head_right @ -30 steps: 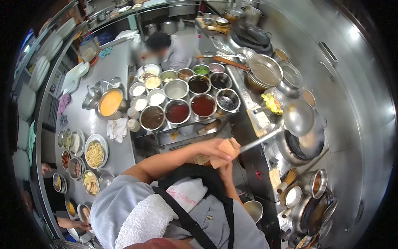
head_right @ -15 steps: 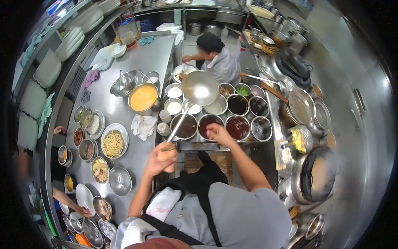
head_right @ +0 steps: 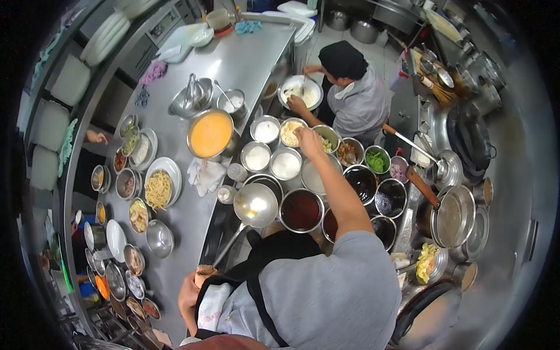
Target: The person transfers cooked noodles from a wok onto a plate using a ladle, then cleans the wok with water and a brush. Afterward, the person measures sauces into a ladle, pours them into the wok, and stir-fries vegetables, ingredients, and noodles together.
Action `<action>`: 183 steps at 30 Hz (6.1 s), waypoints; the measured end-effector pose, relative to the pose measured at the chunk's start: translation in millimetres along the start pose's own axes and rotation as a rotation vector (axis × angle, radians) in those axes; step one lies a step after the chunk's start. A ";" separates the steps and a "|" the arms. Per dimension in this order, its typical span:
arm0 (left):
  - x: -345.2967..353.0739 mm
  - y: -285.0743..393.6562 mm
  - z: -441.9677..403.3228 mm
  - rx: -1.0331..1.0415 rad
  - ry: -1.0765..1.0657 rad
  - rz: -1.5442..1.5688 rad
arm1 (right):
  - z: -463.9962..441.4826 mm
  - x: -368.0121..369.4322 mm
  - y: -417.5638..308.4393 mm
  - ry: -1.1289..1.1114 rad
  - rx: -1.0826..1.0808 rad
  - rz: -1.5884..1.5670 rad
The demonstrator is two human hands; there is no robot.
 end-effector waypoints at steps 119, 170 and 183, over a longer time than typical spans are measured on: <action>-15.7 -32.5 14.5 0.276 0.252 0.491 | 109.6 -36.8 -94.1 -0.100 -0.027 -0.014; -206.1 -95.2 -81.9 0.329 -0.054 0.109 | 182.7 109.7 -274.3 -0.203 0.159 -0.539; -192.1 -44.2 -26.0 0.418 0.027 -0.114 | 200.1 112.3 -228.1 0.221 0.064 -0.353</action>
Point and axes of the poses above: each hand's wrist, its own z-axis away from the middle knuckle, its own x-axis out of the palm, y = z × x, the point moved 2 cm from there along -z, towards the middle knuckle, and after that the axes turned 1 degree about -y, right-handed, at the moved point
